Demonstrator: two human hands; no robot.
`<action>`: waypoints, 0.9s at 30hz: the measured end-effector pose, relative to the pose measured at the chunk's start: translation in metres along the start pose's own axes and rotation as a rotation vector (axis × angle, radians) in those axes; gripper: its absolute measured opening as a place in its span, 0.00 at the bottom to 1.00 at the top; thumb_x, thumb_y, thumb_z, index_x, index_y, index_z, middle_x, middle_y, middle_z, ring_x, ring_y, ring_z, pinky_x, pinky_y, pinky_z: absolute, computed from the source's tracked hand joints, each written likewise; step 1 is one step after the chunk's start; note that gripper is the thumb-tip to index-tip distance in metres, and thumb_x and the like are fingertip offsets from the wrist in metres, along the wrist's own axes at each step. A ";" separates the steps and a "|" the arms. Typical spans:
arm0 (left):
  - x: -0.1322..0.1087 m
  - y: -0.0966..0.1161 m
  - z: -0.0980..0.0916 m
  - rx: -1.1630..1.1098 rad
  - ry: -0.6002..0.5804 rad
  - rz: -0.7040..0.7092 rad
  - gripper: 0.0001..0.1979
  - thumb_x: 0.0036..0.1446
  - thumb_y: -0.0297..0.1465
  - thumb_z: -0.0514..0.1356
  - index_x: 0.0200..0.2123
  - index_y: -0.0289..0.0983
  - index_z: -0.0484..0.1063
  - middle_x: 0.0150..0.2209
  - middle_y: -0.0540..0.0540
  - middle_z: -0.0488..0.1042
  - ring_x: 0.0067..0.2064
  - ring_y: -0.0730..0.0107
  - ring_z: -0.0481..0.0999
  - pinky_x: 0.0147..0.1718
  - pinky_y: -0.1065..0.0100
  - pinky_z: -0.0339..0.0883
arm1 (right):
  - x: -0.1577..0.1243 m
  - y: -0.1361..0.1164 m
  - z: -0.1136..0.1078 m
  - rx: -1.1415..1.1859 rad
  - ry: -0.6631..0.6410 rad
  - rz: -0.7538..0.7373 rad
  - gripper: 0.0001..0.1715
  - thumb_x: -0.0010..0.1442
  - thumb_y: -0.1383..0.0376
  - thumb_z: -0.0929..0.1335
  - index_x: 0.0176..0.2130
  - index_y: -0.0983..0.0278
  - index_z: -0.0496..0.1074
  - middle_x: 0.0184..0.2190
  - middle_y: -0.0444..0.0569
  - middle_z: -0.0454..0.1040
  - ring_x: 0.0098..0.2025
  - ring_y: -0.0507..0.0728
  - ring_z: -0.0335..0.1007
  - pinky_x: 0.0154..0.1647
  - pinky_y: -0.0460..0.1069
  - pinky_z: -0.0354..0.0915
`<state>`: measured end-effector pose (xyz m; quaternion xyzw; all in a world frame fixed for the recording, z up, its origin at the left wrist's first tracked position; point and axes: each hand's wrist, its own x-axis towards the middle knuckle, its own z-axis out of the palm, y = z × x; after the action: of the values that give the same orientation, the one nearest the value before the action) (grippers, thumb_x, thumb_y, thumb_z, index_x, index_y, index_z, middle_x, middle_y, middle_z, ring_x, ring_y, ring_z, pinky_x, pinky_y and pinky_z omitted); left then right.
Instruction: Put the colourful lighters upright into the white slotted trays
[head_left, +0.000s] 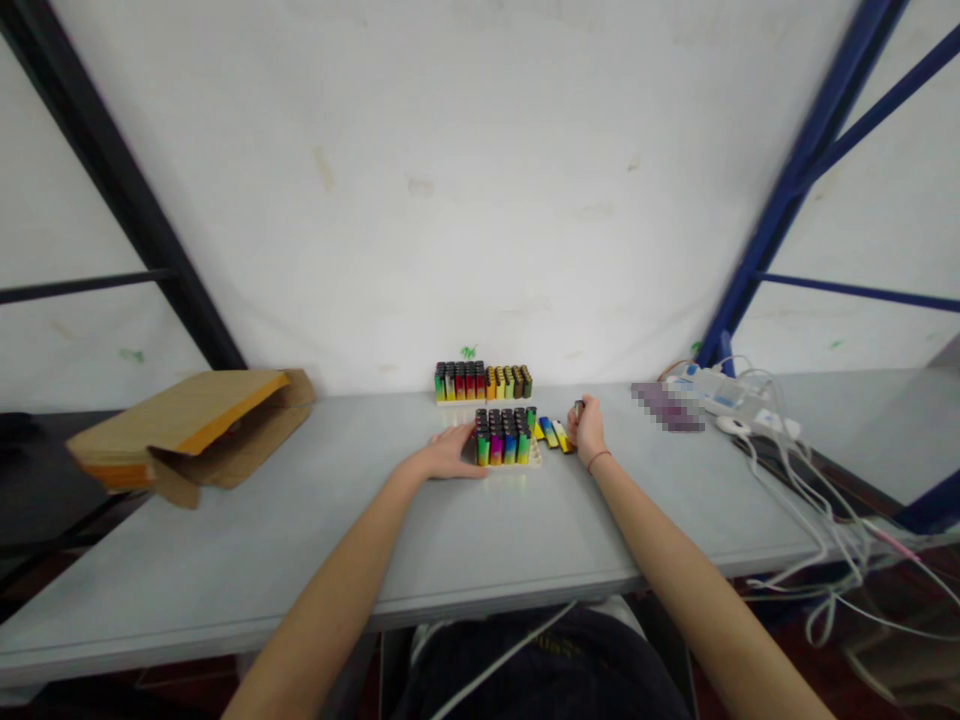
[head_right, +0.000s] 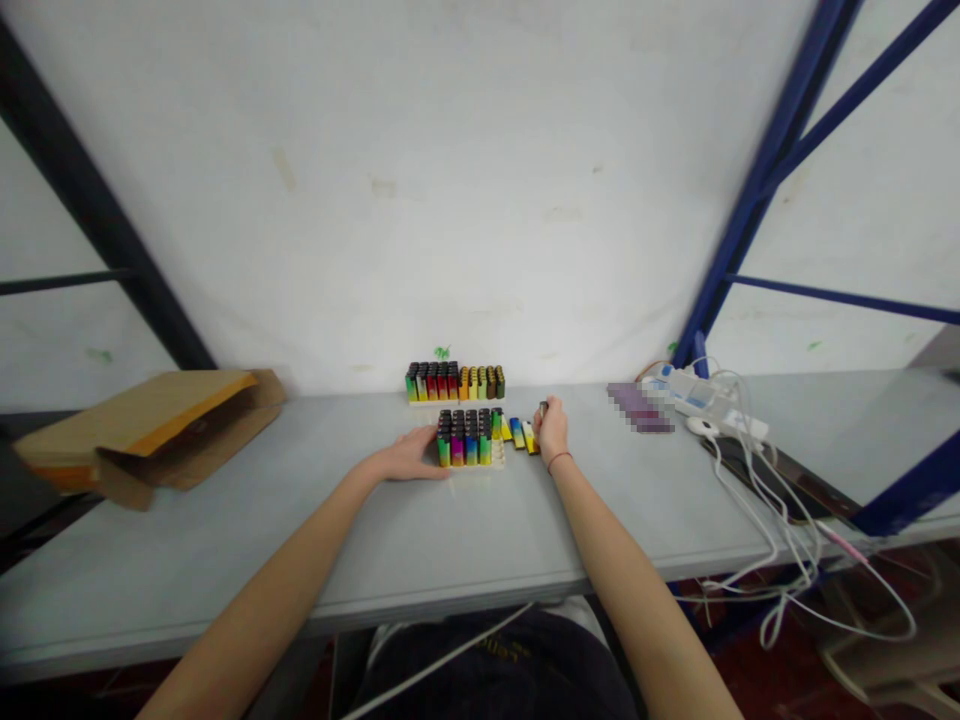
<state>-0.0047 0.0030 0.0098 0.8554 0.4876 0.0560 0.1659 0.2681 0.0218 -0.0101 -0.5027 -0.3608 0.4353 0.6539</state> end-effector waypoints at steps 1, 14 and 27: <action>0.000 0.000 0.000 -0.002 -0.001 -0.004 0.47 0.44 0.52 0.62 0.63 0.37 0.50 0.62 0.37 0.57 0.63 0.44 0.53 0.58 0.51 0.50 | -0.001 -0.001 0.000 0.023 0.023 0.019 0.24 0.60 0.52 0.53 0.17 0.59 0.46 0.08 0.36 0.44 0.09 0.47 0.38 0.09 0.44 0.39; 0.001 -0.003 0.002 0.035 0.010 0.017 0.46 0.45 0.52 0.61 0.62 0.37 0.51 0.60 0.37 0.60 0.60 0.45 0.59 0.56 0.53 0.53 | -0.004 -0.007 0.001 0.088 0.046 0.110 0.22 0.60 0.55 0.52 0.18 0.59 0.45 0.08 0.36 0.45 0.09 0.47 0.36 0.08 0.43 0.38; 0.001 -0.006 0.003 -0.001 0.015 0.040 0.51 0.44 0.54 0.61 0.64 0.35 0.46 0.62 0.35 0.56 0.62 0.45 0.56 0.57 0.54 0.51 | 0.000 0.001 0.000 0.072 0.032 0.033 0.19 0.59 0.61 0.53 0.18 0.59 0.45 0.08 0.37 0.47 0.10 0.47 0.38 0.10 0.44 0.40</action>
<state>-0.0078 0.0062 0.0053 0.8644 0.4715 0.0658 0.1615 0.2676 0.0224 -0.0110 -0.4917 -0.3261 0.4508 0.6698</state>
